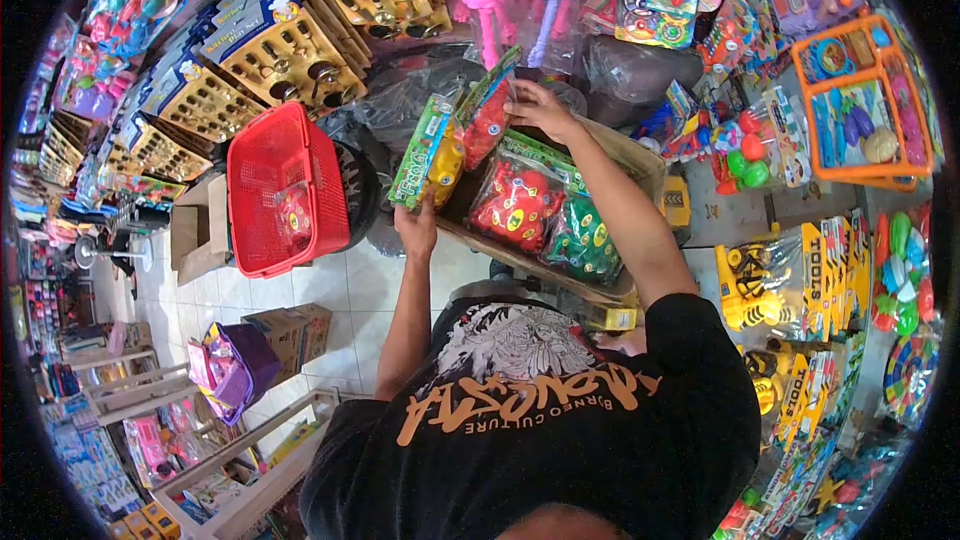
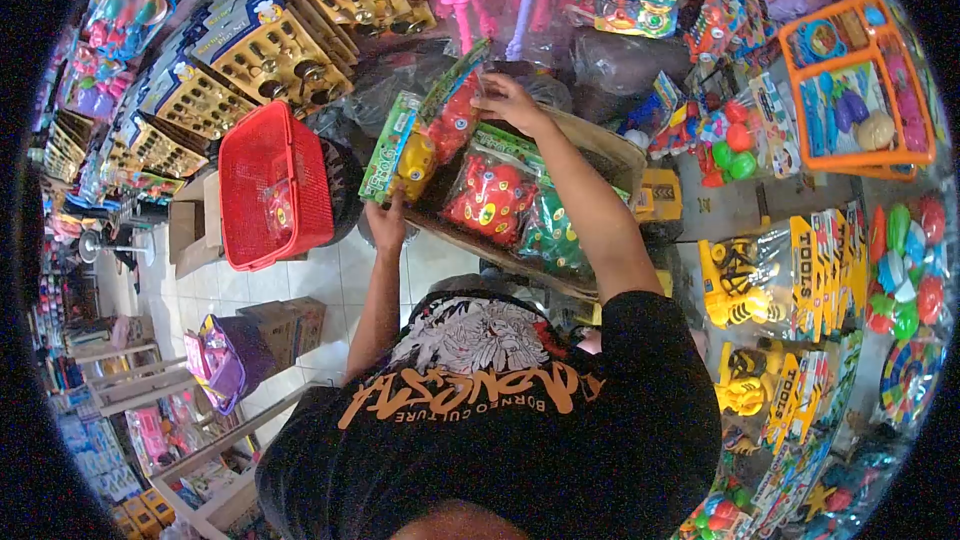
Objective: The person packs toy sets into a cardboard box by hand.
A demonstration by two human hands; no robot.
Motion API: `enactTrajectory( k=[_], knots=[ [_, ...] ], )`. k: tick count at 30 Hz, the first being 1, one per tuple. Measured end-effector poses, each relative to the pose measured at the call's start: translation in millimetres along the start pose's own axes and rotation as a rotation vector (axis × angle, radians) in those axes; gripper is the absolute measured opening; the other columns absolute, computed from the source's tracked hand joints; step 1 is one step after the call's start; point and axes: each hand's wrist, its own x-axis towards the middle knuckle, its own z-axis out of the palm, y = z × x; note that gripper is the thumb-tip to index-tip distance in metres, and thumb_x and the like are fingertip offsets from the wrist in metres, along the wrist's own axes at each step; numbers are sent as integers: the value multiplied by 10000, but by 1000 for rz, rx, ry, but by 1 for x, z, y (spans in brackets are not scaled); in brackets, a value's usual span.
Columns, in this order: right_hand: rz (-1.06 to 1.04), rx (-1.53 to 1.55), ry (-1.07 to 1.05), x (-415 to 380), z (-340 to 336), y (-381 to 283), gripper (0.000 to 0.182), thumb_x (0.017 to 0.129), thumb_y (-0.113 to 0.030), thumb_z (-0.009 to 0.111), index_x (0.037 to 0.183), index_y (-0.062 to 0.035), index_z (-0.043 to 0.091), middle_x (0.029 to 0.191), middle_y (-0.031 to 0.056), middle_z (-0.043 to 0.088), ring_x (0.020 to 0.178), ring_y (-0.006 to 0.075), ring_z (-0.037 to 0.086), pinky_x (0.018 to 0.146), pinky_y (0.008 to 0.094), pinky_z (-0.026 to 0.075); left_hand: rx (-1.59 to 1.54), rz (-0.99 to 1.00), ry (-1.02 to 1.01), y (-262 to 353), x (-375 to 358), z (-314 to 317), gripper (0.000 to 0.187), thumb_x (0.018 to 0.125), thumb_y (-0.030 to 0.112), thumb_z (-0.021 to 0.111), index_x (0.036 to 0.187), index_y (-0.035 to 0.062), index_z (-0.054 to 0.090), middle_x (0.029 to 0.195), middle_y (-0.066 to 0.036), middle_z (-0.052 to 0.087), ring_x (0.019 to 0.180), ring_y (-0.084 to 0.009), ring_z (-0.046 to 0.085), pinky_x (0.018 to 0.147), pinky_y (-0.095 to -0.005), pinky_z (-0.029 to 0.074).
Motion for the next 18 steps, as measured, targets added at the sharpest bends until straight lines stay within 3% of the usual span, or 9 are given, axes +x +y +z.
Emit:
enactTrajectory(
  k=[2,3,6,12,18],
  knots=[
    [51,14,-26,1,-4,6,586,779,-134,705,1282,-82,408,1227,87,467,1078,195,515,850,337,507,202,-84,9,1,-1,0,321,817,163,665,1076,-2,570,1019,-124,636,916,-210,600,824,-324,438],
    [58,15,-28,2,-7,11,586,779,-134,705,1282,-82,408,1227,87,467,1078,195,515,850,337,507,199,-103,34,-8,0,1,372,770,206,707,1065,15,584,1027,-143,612,936,-281,584,871,-382,400],
    [79,-2,-38,6,-10,20,596,775,-131,709,1288,-89,408,1248,87,448,1081,193,513,860,333,503,469,-164,-7,-18,-2,-4,444,711,262,747,1052,24,593,1016,-140,564,958,-324,530,895,-456,348],
    [102,-37,-43,16,-14,38,621,751,-119,728,1287,-82,416,1184,94,468,1068,196,510,862,313,499,601,8,-34,4,-4,-2,469,692,354,744,994,21,611,1053,-143,495,1025,-341,428,867,-510,312],
    [107,-136,-15,15,-9,43,635,732,-122,747,1280,-80,428,1141,96,480,1059,175,497,849,292,496,731,-46,46,-7,-5,0,454,725,421,703,991,59,642,1098,-137,446,1046,-318,398,846,-508,309]
  ],
)
